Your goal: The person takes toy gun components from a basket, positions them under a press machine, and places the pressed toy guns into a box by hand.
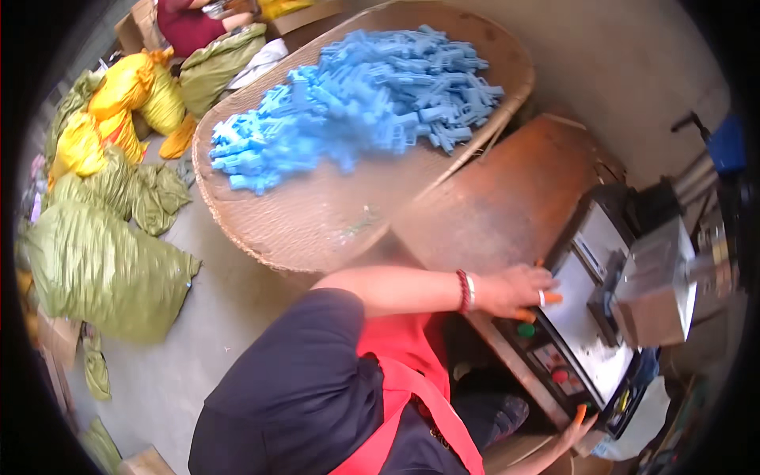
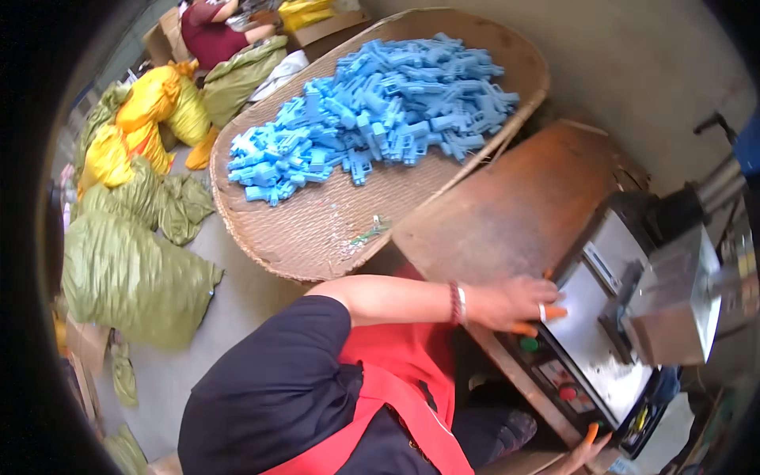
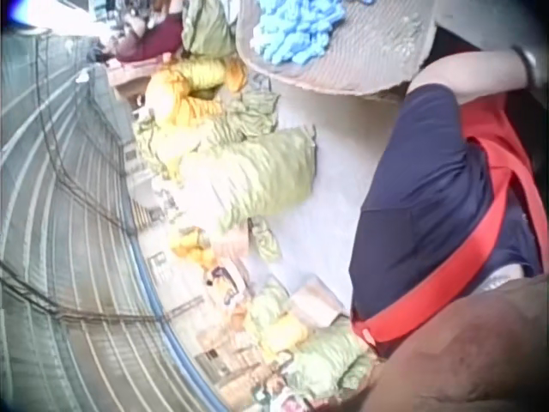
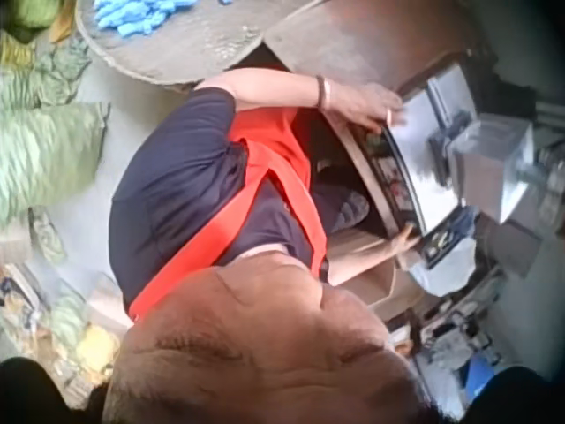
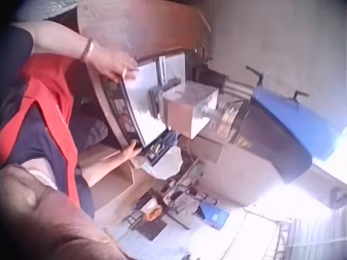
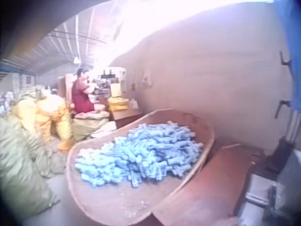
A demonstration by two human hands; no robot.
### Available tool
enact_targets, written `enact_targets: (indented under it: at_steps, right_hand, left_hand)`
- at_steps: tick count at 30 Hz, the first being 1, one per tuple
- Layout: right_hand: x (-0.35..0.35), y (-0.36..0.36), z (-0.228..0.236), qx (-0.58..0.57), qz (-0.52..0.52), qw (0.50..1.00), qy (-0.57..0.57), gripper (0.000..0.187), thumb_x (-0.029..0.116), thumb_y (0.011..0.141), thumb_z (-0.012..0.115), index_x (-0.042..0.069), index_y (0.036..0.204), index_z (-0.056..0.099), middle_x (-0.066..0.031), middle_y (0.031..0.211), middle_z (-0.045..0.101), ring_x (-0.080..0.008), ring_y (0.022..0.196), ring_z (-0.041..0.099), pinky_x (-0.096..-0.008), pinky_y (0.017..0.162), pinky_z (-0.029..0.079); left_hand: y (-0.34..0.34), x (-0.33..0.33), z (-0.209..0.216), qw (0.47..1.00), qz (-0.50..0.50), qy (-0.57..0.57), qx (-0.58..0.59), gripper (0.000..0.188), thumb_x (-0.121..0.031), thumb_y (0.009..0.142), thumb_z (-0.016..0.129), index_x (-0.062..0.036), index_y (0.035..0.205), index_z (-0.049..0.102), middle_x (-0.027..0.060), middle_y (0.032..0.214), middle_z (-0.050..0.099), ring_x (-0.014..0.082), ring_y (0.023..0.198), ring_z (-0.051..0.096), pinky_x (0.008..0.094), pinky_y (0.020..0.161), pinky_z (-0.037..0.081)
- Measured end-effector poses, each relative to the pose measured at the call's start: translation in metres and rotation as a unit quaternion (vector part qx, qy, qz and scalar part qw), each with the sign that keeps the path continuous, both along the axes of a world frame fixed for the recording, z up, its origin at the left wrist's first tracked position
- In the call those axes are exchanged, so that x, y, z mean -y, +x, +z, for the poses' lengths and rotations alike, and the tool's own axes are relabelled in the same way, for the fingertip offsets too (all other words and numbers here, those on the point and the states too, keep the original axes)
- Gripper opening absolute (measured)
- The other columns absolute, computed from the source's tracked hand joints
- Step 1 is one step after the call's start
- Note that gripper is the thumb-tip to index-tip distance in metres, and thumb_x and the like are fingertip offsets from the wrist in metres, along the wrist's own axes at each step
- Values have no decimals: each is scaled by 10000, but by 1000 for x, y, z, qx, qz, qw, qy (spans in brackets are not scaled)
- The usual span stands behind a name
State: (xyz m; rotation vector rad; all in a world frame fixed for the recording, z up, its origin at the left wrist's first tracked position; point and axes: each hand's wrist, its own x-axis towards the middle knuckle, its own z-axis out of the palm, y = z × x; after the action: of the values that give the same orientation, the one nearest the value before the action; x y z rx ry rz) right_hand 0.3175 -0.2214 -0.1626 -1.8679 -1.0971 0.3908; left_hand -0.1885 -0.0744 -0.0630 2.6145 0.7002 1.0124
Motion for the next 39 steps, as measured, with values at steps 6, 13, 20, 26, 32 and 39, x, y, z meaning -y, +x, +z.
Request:
enact_targets:
  at_steps: [6,13,20,26,32,39]
  right_hand:
    - [6,2,9,-81,-53,995,0,754,385,860,665,-35,1411,369,-216,1405,419,-310,1259,433,-386,1059,336]
    - [-2,-79,58,-98,-101,989,-52,895,457,781,715,-4,1443,327,-245,1458,333,-375,1277,404,-442,1062,346]
    - [20,-104,78,219,-126,966,50,501,200,926,588,4,1369,457,-187,1362,478,-298,1259,438,-363,1073,310]
    - [-62,-120,115,133,34,986,97,351,93,970,496,3,1309,518,-113,1306,550,-223,1236,477,-324,1053,331]
    - [-160,-138,115,248,176,934,186,302,30,876,601,34,1178,598,-130,1224,574,-290,1185,497,-365,1001,376]
    - [-185,-114,100,98,127,940,303,234,29,783,710,28,1003,627,-156,1006,611,-356,930,589,-403,844,449]
  left_hand:
    - [-289,-58,-94,789,608,-79,-53,298,-166,783,668,-3,1008,559,213,939,576,374,892,561,469,760,447]
    - [-440,-64,-223,603,739,-271,-131,864,-345,749,729,-89,1437,272,300,1407,312,505,1164,473,508,956,440]
    - [-396,-9,-109,765,584,-268,39,405,-91,827,558,-14,1224,571,156,1091,657,259,1078,597,381,921,466]
    - [-153,-31,66,956,133,-227,133,525,51,770,505,-5,1292,506,119,1223,570,207,1101,566,335,944,451]
    - [36,-100,75,975,-59,-214,-18,480,100,711,472,-67,1121,656,207,1198,547,353,1128,538,366,978,426]
    - [50,-12,71,983,107,-139,-45,461,-115,869,633,-5,1300,512,273,1304,464,422,1157,492,420,997,403]
